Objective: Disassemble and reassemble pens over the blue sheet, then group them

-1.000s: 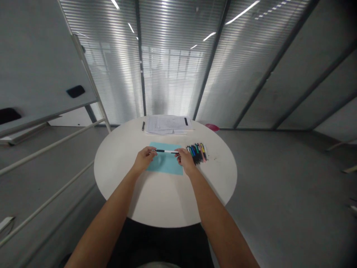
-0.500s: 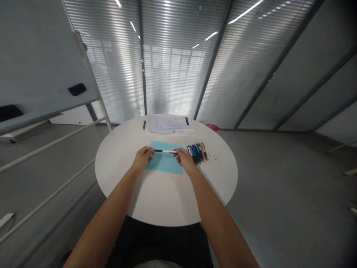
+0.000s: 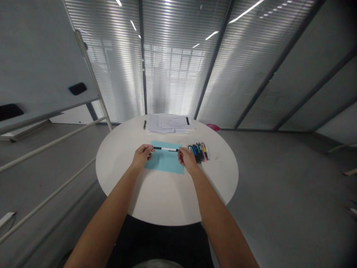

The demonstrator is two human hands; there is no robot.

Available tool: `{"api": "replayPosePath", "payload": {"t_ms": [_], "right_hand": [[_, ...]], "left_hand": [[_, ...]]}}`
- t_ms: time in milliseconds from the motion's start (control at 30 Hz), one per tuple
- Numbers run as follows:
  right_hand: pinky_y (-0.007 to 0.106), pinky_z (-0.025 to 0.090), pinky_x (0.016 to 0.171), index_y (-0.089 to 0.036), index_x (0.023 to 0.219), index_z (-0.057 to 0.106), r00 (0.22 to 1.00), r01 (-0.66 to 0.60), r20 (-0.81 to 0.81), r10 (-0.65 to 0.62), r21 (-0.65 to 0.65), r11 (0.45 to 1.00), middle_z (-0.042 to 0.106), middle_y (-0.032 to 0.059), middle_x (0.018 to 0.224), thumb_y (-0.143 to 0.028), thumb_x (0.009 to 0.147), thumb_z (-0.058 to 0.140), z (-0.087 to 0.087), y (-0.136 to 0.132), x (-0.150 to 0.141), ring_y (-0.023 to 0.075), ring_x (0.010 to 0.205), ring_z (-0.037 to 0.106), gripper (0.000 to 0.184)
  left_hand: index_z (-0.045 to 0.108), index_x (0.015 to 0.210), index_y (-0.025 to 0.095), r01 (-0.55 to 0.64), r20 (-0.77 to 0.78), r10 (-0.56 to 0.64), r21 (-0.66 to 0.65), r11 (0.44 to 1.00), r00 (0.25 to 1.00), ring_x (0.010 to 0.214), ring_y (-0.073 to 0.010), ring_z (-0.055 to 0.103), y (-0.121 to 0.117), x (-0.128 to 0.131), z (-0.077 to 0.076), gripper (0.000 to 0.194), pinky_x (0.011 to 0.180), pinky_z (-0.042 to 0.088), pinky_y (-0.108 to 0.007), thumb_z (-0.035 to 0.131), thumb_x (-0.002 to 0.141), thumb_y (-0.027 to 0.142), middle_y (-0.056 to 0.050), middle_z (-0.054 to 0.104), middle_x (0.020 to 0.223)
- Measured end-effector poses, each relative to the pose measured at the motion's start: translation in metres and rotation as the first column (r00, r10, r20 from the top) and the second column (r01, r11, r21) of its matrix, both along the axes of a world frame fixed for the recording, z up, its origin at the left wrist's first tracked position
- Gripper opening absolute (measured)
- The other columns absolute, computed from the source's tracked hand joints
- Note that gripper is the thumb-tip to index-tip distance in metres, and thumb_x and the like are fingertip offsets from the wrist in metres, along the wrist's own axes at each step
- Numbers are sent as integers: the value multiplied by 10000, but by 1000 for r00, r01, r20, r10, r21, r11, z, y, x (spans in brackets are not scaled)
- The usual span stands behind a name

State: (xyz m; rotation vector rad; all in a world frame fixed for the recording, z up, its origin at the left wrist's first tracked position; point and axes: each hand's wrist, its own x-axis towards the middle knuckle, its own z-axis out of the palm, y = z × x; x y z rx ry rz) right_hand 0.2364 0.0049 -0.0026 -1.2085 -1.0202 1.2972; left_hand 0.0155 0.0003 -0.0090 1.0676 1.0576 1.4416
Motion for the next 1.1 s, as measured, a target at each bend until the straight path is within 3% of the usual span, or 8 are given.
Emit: {"api": "replayPosePath", "payload": {"t_ms": [200,400,700,933,1100], "right_hand": [[166,194,284,-200,608,420,1000,-26,0,26,-3,1000,374,-83,394,-448,762,542,-1,1,0,57,297,356,316],[173,174,298,-207,588,393,997,70,-42,-71,-28,997,331,-90,370,-384,749,529,0,3,0,53,287,307,275],[163,178,281,-206,625,404,998,-53,-24,52,-37,998,362,-90,399,-456,759,517,-3,1,-3,53,281,327,305],[169,155,262,-226,606,340,999,-33,3,33,2,999,280,-116,357,-499,755,502,-3,-2,-3,64,247,321,351],[174,178,267,-225,607,358,1000,-24,-3,24,18,1000,298,-109,361,-471,744,516,-7,2,-2,71,261,352,323]], "left_hand": [[582,824,162,8,-32,-7,14,1000,999,492,-70,474,-1,1,1,344,429,332,-203,716,652,428,-21,633,747],[601,845,161,117,51,-114,-52,992,992,502,-71,497,-5,5,1,351,443,343,-205,737,643,415,-27,626,762],[630,925,149,129,248,-91,-140,982,964,516,-58,485,-4,0,8,365,445,357,-188,739,653,366,-16,580,753],[637,899,144,128,234,-94,-134,983,968,502,-52,459,-5,1,8,349,435,342,-184,745,635,346,-3,559,716],[651,877,143,124,228,-93,-129,984,969,465,-45,423,-5,1,7,343,418,319,-189,747,609,334,14,531,664]]}}
